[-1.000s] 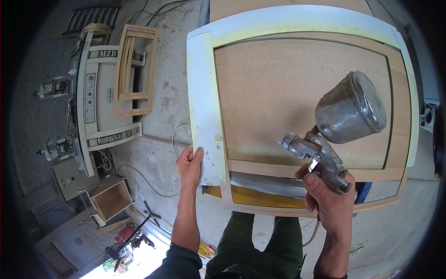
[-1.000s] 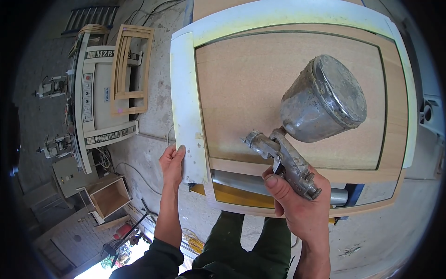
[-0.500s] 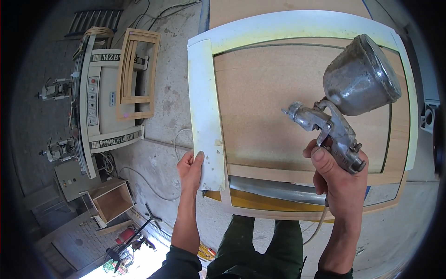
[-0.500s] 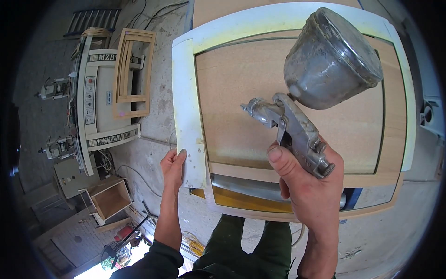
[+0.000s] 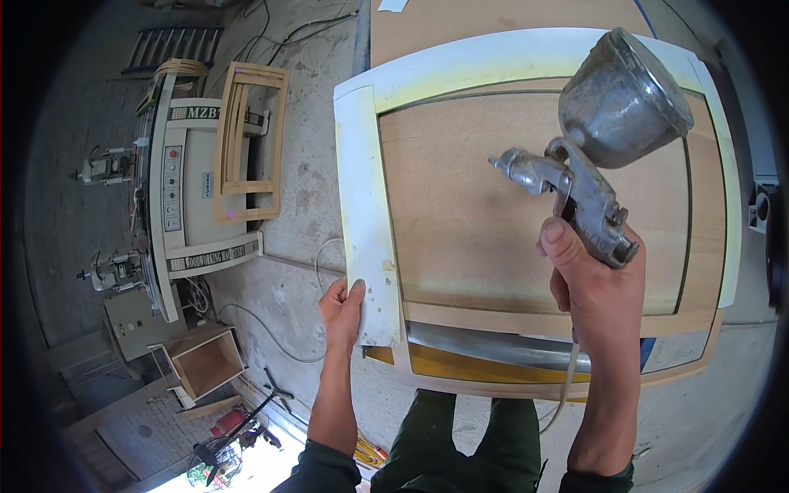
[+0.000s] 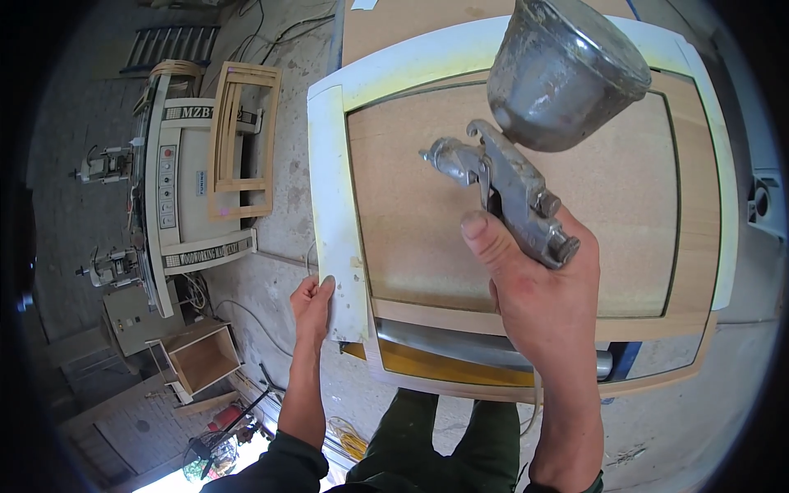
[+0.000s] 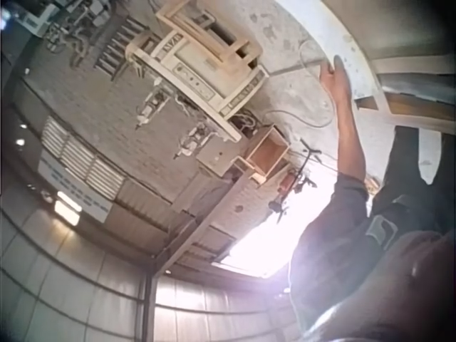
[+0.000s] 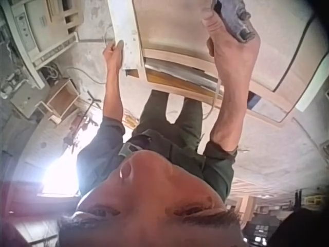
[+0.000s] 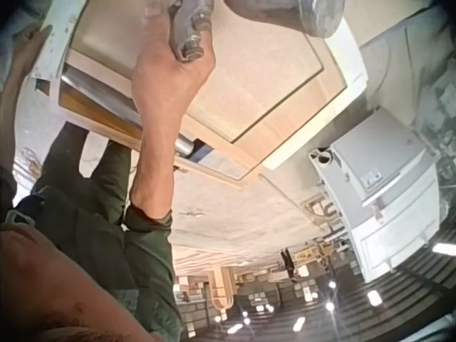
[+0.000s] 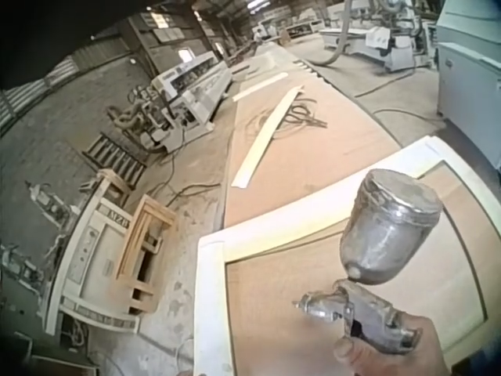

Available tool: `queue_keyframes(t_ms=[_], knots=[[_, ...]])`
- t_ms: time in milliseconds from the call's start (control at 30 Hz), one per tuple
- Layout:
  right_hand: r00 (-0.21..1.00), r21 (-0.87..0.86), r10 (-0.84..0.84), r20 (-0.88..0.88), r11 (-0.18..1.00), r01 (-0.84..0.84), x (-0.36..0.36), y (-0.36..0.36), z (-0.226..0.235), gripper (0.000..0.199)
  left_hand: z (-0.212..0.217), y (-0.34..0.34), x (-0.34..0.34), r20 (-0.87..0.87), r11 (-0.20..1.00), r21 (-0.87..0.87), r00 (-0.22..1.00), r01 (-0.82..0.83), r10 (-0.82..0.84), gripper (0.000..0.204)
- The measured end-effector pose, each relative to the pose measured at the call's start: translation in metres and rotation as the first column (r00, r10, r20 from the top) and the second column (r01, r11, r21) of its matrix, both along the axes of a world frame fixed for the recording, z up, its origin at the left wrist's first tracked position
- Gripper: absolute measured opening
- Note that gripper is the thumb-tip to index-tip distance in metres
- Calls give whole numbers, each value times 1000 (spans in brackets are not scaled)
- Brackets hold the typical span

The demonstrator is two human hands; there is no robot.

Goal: Applying adhesive to wooden panels using a spray gun and attaching white strips/frames as part of furniture assembly.

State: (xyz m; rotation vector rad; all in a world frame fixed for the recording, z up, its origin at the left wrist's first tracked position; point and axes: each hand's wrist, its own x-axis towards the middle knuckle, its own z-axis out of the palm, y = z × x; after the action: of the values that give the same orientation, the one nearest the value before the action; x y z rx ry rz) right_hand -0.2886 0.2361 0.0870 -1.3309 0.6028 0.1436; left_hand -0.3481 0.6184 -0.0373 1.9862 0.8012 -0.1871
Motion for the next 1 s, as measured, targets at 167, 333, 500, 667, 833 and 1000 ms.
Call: queue_keyframes(t_ms=[167, 333, 500, 667, 833, 1000], knots=[[999, -54, 35, -22, 998, -36, -24, -7, 0, 41, -2, 5, -1, 4, 1000, 11, 1000, 8, -8, 20], [988, -57, 95, -119, 993, -102, -56, -18, 16, 35, -5, 6, -2, 25, 1000, -2, 1000, 10, -10, 22], [986, -66, 127, -109, 989, -134, -57, -20, 12, 39, -5, 5, -2, 49, 1000, -13, 999, 3, -2, 22], [992, -43, 49, -114, 998, -55, -38, -14, 9, 42, -3, 3, -1, -1, 1000, 11, 1000, 13, -13, 25], [999, -32, -24, -23, 999, 23, -25, -11, 6, 41, -5, 3, -2, 31, 1000, -4, 1000, -2, 2, 23], [999, -40, 17, -28, 999, -18, -26, -13, 3, 40, -5, 4, -2, 22, 1000, 24, 1000, -3, 3, 24]])
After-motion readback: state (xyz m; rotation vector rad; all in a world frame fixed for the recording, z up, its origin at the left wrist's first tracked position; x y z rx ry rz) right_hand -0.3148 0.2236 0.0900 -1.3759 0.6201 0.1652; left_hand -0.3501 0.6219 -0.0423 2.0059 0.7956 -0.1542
